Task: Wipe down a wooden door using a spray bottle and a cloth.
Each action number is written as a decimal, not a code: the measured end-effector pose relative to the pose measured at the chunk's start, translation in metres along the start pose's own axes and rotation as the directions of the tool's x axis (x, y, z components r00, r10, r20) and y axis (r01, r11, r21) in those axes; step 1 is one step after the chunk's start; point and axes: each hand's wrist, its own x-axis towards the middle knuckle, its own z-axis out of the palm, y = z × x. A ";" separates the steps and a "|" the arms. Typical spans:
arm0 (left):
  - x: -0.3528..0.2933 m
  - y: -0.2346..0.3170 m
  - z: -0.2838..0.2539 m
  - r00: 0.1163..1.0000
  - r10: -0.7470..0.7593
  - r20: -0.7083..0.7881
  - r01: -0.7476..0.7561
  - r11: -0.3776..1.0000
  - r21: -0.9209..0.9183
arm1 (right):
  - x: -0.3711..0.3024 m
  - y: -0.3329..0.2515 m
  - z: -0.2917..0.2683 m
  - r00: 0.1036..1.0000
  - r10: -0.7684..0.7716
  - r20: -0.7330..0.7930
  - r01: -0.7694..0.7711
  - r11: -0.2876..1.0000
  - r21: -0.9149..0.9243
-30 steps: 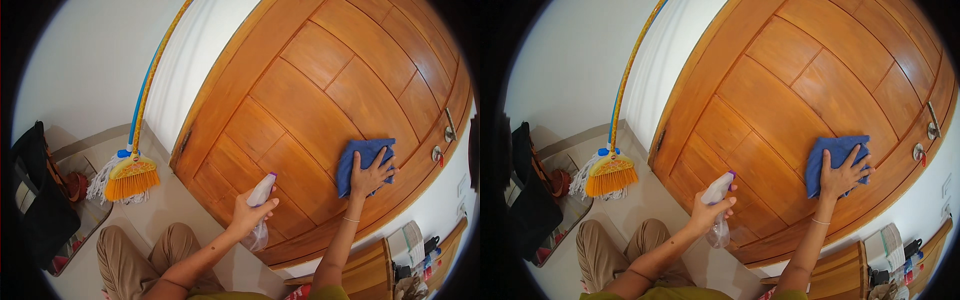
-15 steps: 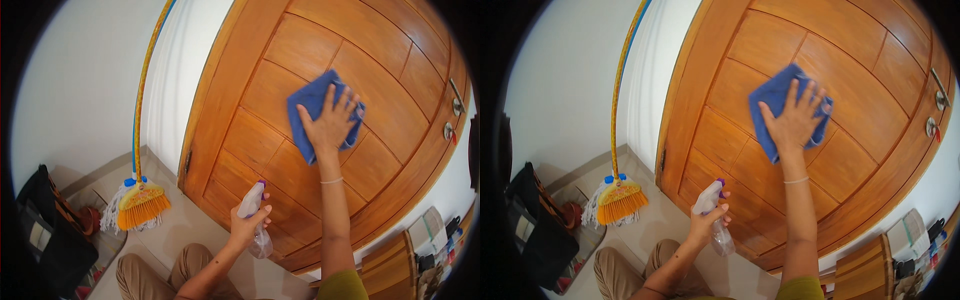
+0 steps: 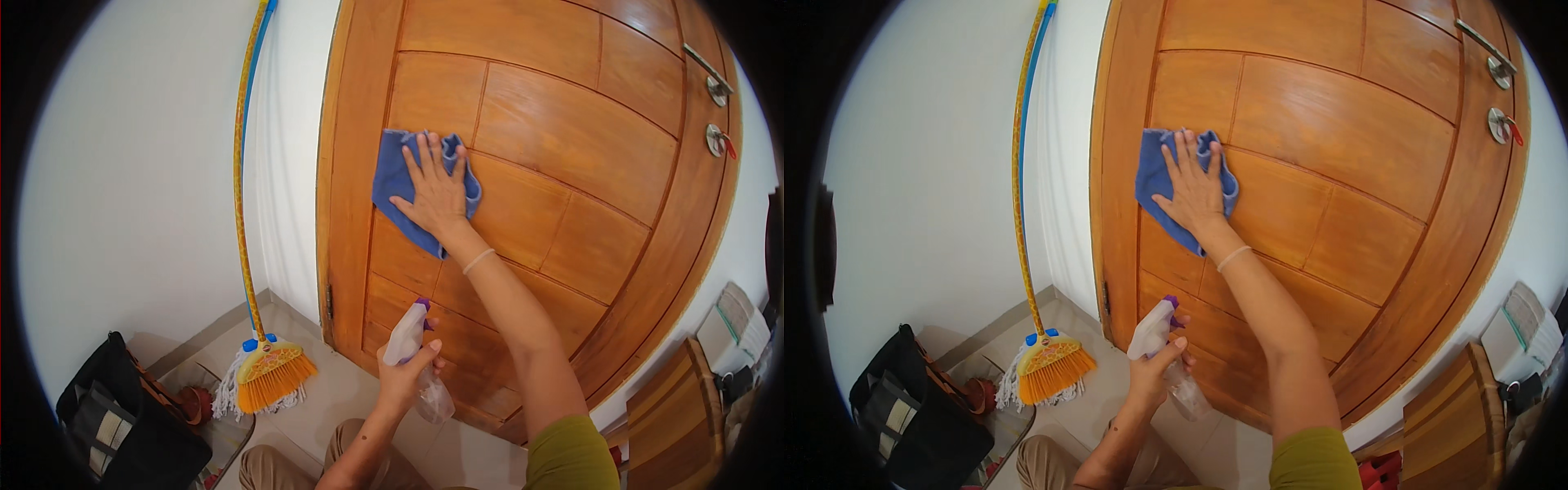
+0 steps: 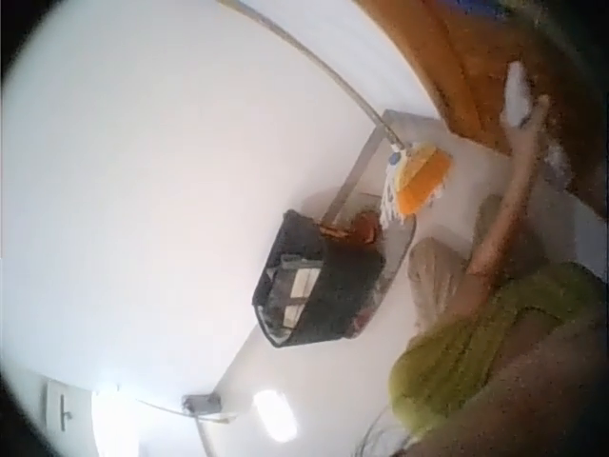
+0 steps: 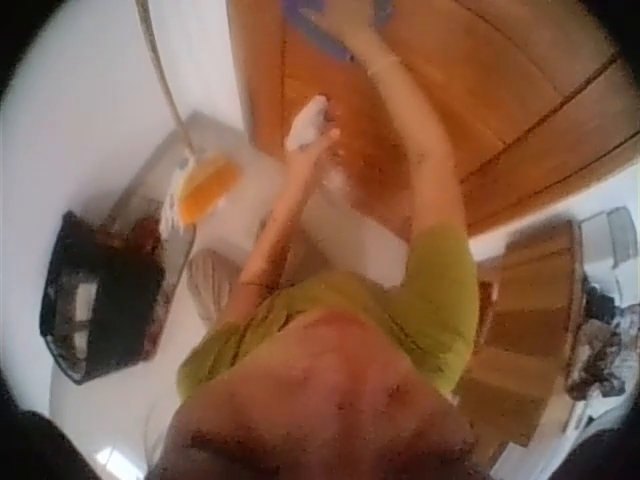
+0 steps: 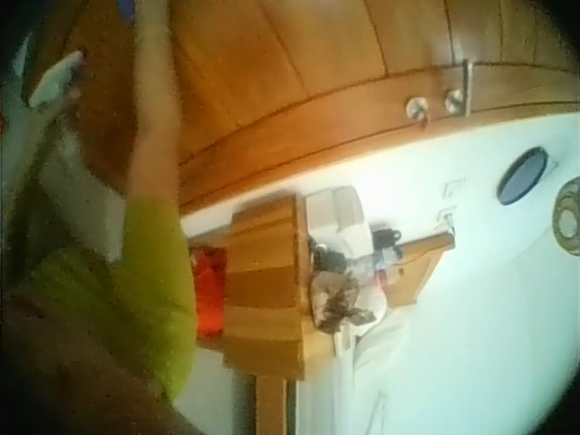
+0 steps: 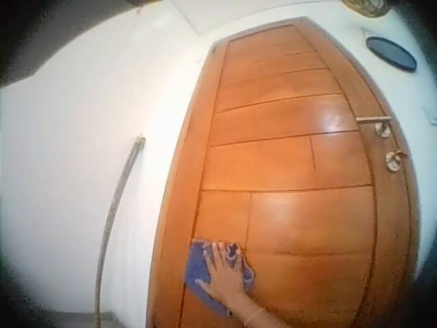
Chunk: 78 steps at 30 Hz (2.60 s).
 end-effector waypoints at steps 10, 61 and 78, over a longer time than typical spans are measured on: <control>-0.002 -0.019 0.023 0.997 -0.055 0.045 0.055 0.999 0.003 | -0.128 0.140 -0.083 0.955 0.247 -0.162 -0.261 0.963 -0.071; 0.013 -0.022 -0.031 0.984 -0.060 -0.167 0.073 0.994 0.076 | -0.306 -0.133 0.100 0.876 -0.364 0.317 0.320 0.930 0.183; -0.003 -0.030 0.003 0.999 -0.039 -0.031 0.040 0.999 0.031 | -0.375 0.008 0.001 0.945 0.303 0.126 -0.309 0.950 0.030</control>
